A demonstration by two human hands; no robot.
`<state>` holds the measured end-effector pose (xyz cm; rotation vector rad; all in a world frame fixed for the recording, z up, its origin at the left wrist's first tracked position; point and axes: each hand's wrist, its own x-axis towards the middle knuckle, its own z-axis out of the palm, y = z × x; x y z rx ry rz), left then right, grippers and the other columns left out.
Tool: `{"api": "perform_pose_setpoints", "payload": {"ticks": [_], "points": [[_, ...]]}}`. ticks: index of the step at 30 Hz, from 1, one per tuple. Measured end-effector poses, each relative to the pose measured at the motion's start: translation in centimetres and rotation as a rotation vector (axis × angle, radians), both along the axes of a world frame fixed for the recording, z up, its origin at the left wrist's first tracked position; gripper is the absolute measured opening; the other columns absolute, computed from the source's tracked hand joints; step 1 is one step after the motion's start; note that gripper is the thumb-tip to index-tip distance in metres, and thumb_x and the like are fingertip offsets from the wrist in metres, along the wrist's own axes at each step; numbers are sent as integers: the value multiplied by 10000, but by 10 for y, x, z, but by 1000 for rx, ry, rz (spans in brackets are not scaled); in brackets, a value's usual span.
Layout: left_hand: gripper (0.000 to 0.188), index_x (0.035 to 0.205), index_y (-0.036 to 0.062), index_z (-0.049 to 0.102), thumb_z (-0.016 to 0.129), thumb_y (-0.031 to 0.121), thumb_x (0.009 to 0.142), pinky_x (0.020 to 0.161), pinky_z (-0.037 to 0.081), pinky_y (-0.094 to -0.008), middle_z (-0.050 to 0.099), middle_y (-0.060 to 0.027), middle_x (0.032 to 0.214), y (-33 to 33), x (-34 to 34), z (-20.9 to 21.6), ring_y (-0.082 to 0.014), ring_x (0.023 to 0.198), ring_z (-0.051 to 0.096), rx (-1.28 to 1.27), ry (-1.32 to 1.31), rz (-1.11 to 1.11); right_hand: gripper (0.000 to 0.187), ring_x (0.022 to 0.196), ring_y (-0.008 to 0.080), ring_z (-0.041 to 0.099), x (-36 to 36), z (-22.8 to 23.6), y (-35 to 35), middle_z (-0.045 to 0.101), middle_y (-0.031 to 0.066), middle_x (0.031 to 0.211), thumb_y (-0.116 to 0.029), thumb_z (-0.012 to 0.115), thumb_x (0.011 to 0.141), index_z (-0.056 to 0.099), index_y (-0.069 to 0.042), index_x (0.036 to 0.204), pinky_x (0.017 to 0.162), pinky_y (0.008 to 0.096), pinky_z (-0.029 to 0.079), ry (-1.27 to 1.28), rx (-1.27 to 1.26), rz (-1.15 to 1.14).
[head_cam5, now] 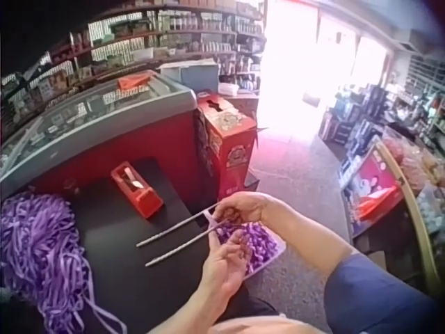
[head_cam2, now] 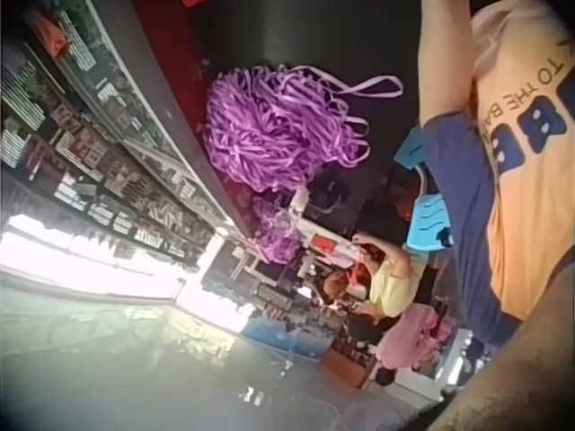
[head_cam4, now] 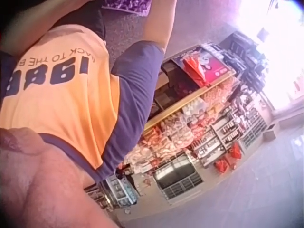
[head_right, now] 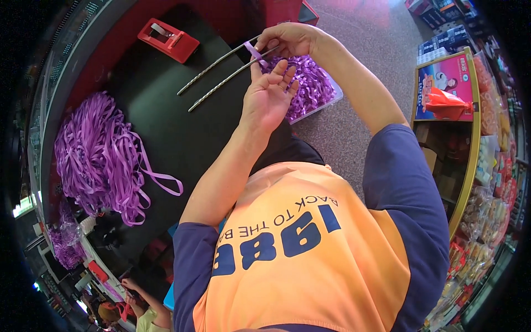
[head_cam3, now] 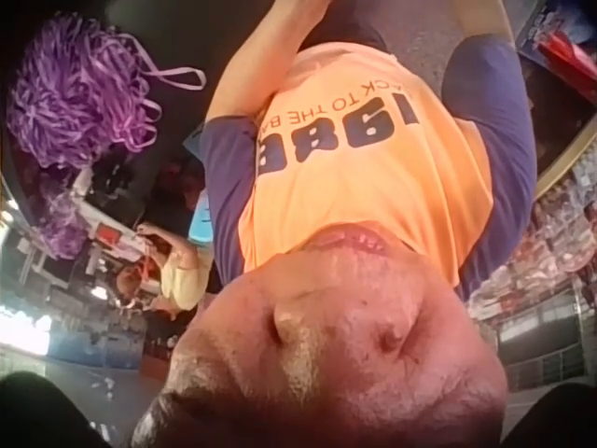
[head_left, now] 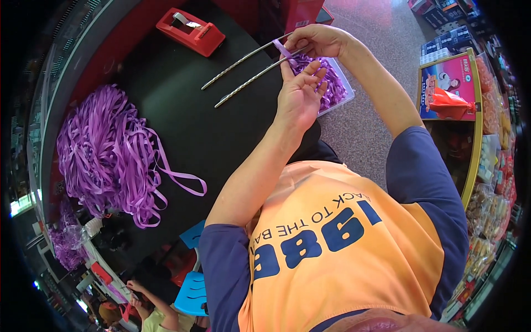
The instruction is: Bundling and securing purple ribbons using a metal rod jig and twist ties.
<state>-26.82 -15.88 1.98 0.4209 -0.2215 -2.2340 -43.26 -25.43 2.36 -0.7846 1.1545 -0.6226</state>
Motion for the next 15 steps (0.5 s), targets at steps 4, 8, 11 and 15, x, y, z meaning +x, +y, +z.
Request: {"api": "perform_pose_setpoints", "payload": {"ticks": [4, 8, 11, 15], "points": [[949, 1454, 366, 49, 456, -90, 728, 917, 337, -408, 524, -55, 1106, -2, 0, -2, -203, 1060, 498, 6, 19, -12, 161, 536, 18, 426, 4, 3, 5, 500, -94, 582, -229, 647, 814, 695, -77, 794, 531, 194, 325, -2, -48, -26], [950, 1447, 357, 81, 453, -97, 701, 917, 339, -418, 530, -49, 1077, -2, 1, 2, -201, 1044, 505, 24, -1, -29, 215, 560, 24, 428, -7, -1, 2, 587, -40, 678, -253, 637, 836, 692, -45, 836, 563, 180, 372, -110, 34, -1], [937, 1440, 347, 106, 451, -99, 692, 918, 348, -416, 546, -39, 1035, -2, 2, 2, -200, 1020, 525, 31, 22, -37, 289, 569, 27, 422, -12, -4, 4, 558, -58, 664, -334, 622, 861, 700, -56, 859, 557, 179, 364, -73, 3, -44], [894, 1423, 318, 148, 455, -94, 691, 918, 379, -407, 567, -32, 966, -5, 5, -1, -199, 970, 568, 7, 94, -46, 328, 570, 23, 419, -6, 8, 16, 547, -74, 660, -385, 638, 860, 706, -64, 882, 551, 175, 347, 102, -76, -90]]}}
